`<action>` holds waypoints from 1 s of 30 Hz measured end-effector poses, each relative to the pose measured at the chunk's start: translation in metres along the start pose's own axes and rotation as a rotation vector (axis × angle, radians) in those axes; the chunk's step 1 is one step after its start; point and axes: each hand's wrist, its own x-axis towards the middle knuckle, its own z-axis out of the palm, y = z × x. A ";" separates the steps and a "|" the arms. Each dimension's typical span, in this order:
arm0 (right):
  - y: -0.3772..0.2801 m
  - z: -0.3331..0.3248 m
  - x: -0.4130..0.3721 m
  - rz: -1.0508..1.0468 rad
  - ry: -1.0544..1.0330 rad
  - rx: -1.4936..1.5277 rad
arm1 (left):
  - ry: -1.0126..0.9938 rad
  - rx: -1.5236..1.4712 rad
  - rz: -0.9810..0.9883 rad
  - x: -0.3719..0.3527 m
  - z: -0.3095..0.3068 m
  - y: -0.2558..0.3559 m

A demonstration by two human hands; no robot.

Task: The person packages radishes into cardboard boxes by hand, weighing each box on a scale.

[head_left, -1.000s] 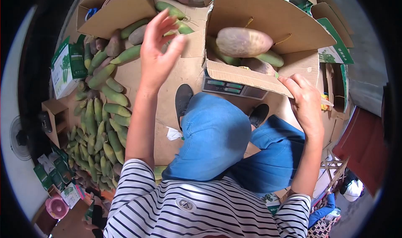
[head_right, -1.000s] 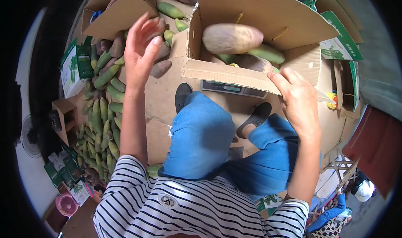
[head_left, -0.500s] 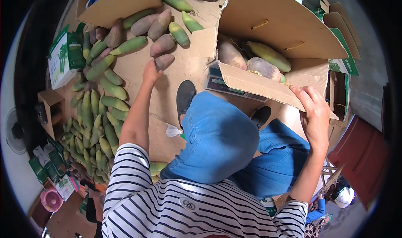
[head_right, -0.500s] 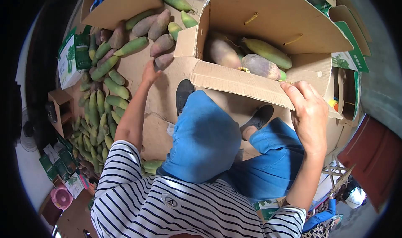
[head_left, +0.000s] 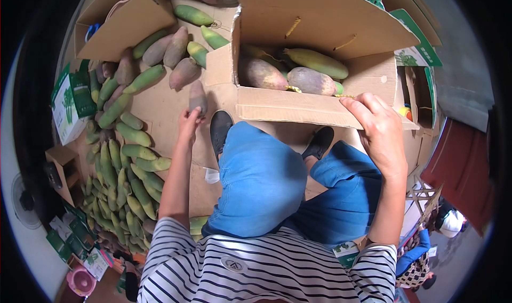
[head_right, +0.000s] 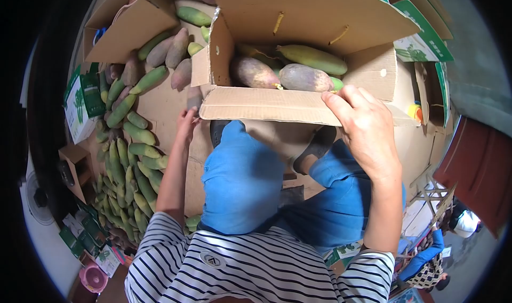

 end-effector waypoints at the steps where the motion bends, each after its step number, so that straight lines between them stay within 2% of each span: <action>1: 0.002 0.000 -0.001 0.002 0.003 -0.002 | -0.004 0.007 0.147 -0.015 0.006 0.015; 3: 0.001 0.001 -0.001 -0.012 0.006 -0.001 | 0.006 0.014 0.440 -0.053 0.017 0.061; 5: 0.001 0.002 -0.002 -0.013 0.002 -0.023 | -0.086 0.067 0.815 -0.101 0.046 0.133; 7: 0.000 0.001 0.000 -0.021 0.004 -0.036 | -0.133 0.170 0.993 -0.131 0.071 0.183; 9: -0.002 -0.001 -0.001 -0.019 -0.001 -0.038 | -0.238 0.155 1.076 -0.146 0.093 0.219; 11: -0.002 -0.002 -0.002 -0.003 -0.015 -0.011 | -0.312 0.021 1.038 -0.133 0.094 0.240; 12: -0.002 -0.001 -0.003 0.011 -0.025 0.004 | -0.229 -0.050 0.992 -0.125 0.094 0.245; 14: -0.002 0.000 -0.004 0.014 -0.020 0.008 | -0.002 0.034 0.929 -0.082 0.079 0.236; 15: -0.002 0.000 -0.003 0.013 -0.020 0.010 | 0.080 0.162 0.852 -0.049 0.066 0.223; 16: -0.002 0.000 -0.003 0.005 -0.011 -0.003 | 0.163 0.336 0.875 -0.017 0.054 0.204; 17: -0.001 0.000 -0.002 -0.005 -0.004 -0.017 | 0.221 0.650 0.950 0.028 0.031 0.178; 18: -0.001 0.000 0.000 -0.019 0.001 -0.031 | 0.263 0.906 0.913 0.046 0.023 0.160; 21: -0.002 0.000 0.002 0.000 -0.015 -0.016 | 0.273 1.228 0.824 0.080 0.012 0.115; 22: -0.003 -0.001 0.003 0.003 -0.017 -0.011 | 0.257 1.299 0.715 0.087 0.009 0.107; 25: -0.004 -0.002 0.006 0.012 -0.025 -0.005 | 0.116 1.273 0.554 0.093 0.004 0.087; 28: -0.005 -0.003 0.007 0.020 -0.027 -0.003 | 0.045 1.195 0.099 0.074 0.022 0.112; 30: -0.006 -0.003 0.007 0.020 -0.025 -0.005 | 0.076 1.274 0.192 0.068 0.026 0.106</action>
